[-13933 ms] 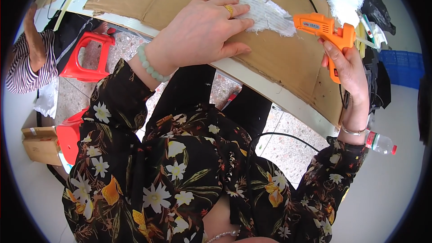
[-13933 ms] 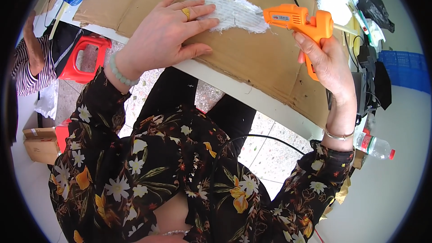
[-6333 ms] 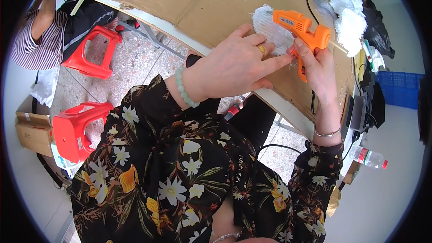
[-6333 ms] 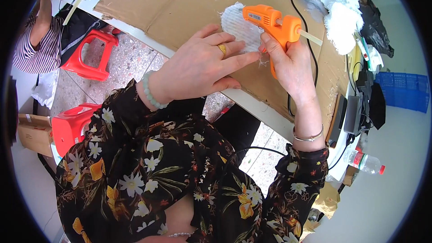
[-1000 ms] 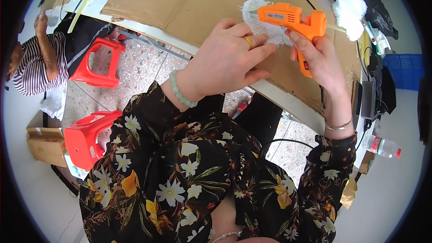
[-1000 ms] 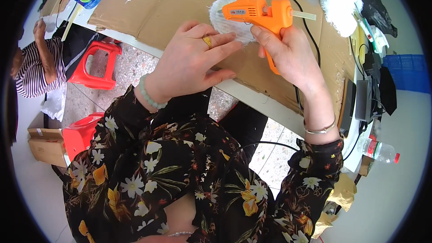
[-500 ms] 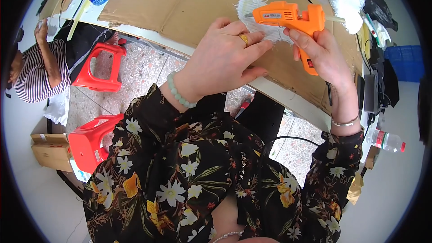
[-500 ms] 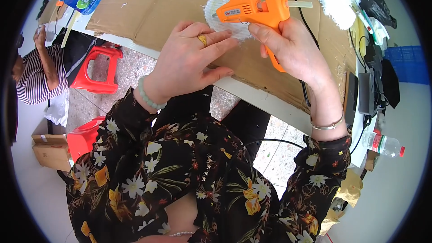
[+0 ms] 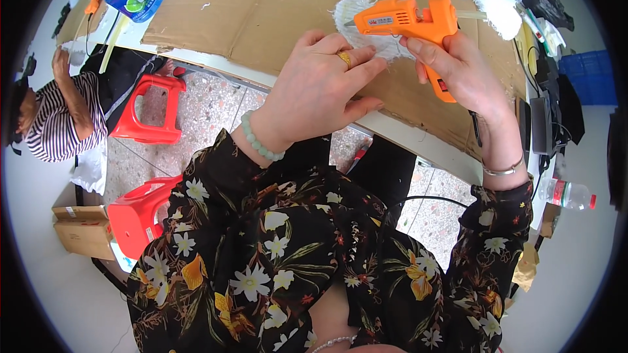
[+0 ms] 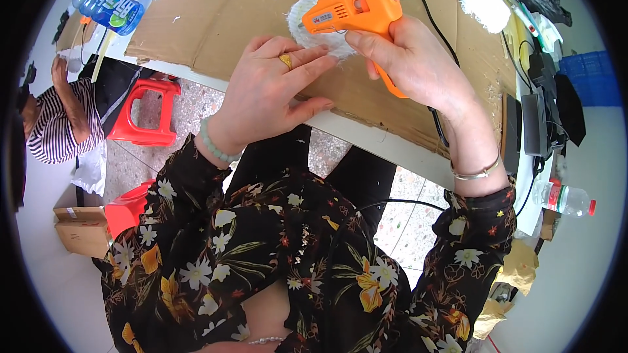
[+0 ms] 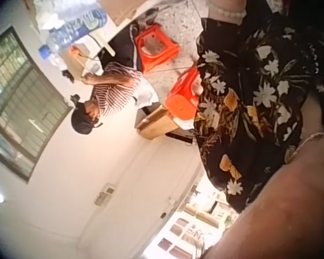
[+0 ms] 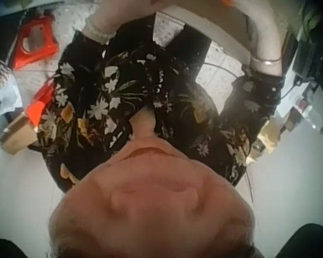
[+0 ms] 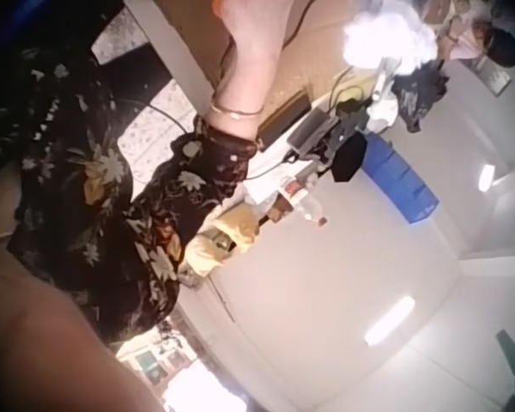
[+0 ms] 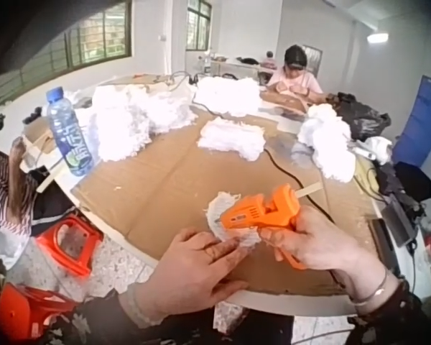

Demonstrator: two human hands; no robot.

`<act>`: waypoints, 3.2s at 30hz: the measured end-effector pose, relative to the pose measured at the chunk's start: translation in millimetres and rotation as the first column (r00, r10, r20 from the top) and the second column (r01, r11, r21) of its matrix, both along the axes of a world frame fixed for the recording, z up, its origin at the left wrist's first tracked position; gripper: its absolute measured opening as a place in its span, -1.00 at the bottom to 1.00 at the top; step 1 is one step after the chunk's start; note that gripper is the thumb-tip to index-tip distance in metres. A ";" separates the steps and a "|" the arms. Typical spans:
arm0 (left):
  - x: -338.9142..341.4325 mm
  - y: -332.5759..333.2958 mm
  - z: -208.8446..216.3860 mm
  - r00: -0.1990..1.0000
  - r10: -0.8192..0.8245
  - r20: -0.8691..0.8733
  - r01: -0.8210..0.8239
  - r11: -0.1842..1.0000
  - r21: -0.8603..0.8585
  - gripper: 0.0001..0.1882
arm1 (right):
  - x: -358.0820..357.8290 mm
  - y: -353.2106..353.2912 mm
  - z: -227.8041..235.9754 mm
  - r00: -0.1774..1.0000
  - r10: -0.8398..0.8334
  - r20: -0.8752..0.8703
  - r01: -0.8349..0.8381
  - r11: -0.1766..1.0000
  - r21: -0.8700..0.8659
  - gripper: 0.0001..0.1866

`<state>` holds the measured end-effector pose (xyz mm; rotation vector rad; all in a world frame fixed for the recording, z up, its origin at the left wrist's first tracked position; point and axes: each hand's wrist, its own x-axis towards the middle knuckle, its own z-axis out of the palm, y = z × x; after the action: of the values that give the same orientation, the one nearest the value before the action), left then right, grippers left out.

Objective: Applying hot glue to white fuzzy material and pressing it onto a cardboard surface to create a craft item.

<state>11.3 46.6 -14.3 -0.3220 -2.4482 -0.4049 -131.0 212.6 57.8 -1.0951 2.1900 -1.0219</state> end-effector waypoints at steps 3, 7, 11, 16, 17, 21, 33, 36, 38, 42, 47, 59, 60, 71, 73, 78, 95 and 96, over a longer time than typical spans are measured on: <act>1.1 -0.5 2.0 1.000 0.005 0.010 -0.005 1.000 -0.004 -0.49 | -0.1 0.2 0.6 1.000 0.012 0.013 -0.012 1.000 0.005 -0.61; -1.1 0.6 -0.8 1.000 -0.004 -0.008 0.004 1.000 0.009 -0.52 | 0.4 5.1 0.9 1.000 0.021 0.021 -0.021 1.000 0.011 -0.60; -2.7 1.4 -0.8 1.000 -0.007 -0.031 0.007 1.000 0.008 -0.57 | -2.1 5.2 -1.4 1.000 0.031 0.003 -0.031 0.999 -0.013 -0.59; -2.2 2.0 0.4 0.999 -0.004 -0.033 0.004 1.000 -0.001 -0.58 | -2.4 8.4 4.9 0.999 0.048 0.017 -0.050 0.990 0.132 -0.65; -2.3 2.3 0.5 0.999 -0.004 -0.032 0.004 1.000 0.000 -0.57 | -3.4 7.7 4.4 0.999 0.051 0.012 -0.052 0.990 0.132 -0.65; -3.7 0.9 -1.3 0.999 -0.001 -0.034 0.001 1.000 0.002 -0.57 | -3.8 4.7 2.8 0.999 0.048 -0.012 -0.046 0.988 0.149 -0.65; -5.2 0.1 -0.1 1.000 -0.002 -0.026 0.002 1.000 -0.005 -0.56 | -4.2 11.4 0.4 1.000 0.016 0.027 -0.019 0.995 0.097 -0.68; -6.4 0.8 -1.6 1.000 -0.004 -0.030 0.003 1.000 -0.006 -0.56 | -3.1 10.6 -0.8 1.000 0.028 0.001 -0.028 0.997 0.077 -0.69; -5.0 1.6 -0.3 1.000 -0.003 -0.017 0.003 1.000 -0.007 -0.55 | -2.2 11.2 0.9 0.999 0.041 0.002 -0.041 0.997 0.070 -0.69; -5.1 1.3 -0.5 0.999 0.000 -0.035 0.000 1.000 -0.015 -0.55 | -0.8 4.8 0.1 0.996 0.027 -0.082 -0.028 1.000 -0.009 -0.60; -4.9 1.2 1.7 1.000 -0.002 -0.031 0.001 1.000 -0.026 -0.54 | -4.0 12.2 0.1 0.998 0.051 -0.039 -0.051 0.999 -0.006 -0.59; -6.1 1.1 -1.3 1.000 -0.003 -0.027 0.003 1.000 -0.026 -0.54 | -5.3 10.1 11.5 0.996 0.087 -0.024 -0.085 0.993 0.080 -0.65; -7.4 1.8 -2.5 1.000 -0.008 -0.027 0.008 1.000 -0.024 -0.54 | -7.5 10.1 10.1 0.995 0.100 -0.022 -0.097 0.989 0.109 -0.70; -3.7 4.8 -0.8 1.000 -0.005 -0.029 0.004 1.000 -0.020 -0.55 | -9.0 4.3 9.0 0.995 0.061 -0.074 -0.056 0.996 0.072 -0.60; -3.1 4.8 -0.4 1.000 -0.001 -0.027 0.000 1.000 -0.016 -0.55 | -9.7 6.5 9.4 0.995 0.071 -0.071 -0.065 0.994 0.085 -0.60; -1.0 4.1 1.0 1.000 0.004 -0.031 -0.005 1.000 -0.029 -0.56 | -20.3 18.2 -4.8 0.998 0.059 0.020 -0.054 0.977 -0.207 -0.63; 17.6 13.4 33.0 0.988 -0.049 0.147 0.084 0.965 -0.247 -0.64 | 13.4 -30.0 -46.3 0.720 -0.073 0.690 0.568 0.633 -0.526 -0.59; 16.0 8.5 37.5 0.987 -0.056 0.152 0.094 0.963 -0.252 -0.64 | 10.6 -28.0 -46.7 0.716 -0.075 0.694 0.576 0.625 -0.527 -0.59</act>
<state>27.4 55.1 23.3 -0.5136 -2.6402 -0.1417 -120.5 184.6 11.2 -0.4252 1.4500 -2.1976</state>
